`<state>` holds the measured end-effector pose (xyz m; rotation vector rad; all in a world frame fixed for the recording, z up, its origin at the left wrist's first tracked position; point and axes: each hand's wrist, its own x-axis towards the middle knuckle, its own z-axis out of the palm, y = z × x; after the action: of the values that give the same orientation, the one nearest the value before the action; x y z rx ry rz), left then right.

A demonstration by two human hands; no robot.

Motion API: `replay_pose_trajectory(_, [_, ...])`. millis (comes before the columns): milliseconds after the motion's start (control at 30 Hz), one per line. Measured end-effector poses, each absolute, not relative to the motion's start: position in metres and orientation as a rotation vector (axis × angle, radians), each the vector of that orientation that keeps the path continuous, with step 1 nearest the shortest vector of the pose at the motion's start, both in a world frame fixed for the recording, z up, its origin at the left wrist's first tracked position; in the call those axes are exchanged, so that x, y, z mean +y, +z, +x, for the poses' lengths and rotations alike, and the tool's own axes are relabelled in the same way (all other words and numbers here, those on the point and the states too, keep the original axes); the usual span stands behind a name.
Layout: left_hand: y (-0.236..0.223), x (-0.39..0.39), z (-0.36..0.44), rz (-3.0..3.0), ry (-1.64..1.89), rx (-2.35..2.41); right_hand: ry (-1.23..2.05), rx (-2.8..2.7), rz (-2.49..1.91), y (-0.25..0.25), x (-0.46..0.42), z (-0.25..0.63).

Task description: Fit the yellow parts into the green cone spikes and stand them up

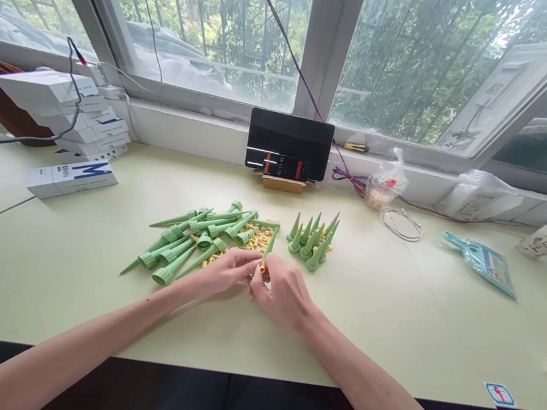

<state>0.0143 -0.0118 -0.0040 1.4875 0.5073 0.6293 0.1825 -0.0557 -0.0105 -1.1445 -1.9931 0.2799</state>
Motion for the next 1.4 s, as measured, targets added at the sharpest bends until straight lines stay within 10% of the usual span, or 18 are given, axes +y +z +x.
replay_pose_trajectory(1400, [-0.0003, -0.0079, 0.0122, 1.452, 0.700, 0.615, 0.246, -1.892, -1.174, -0.0157, -0.0494, 0.1841])
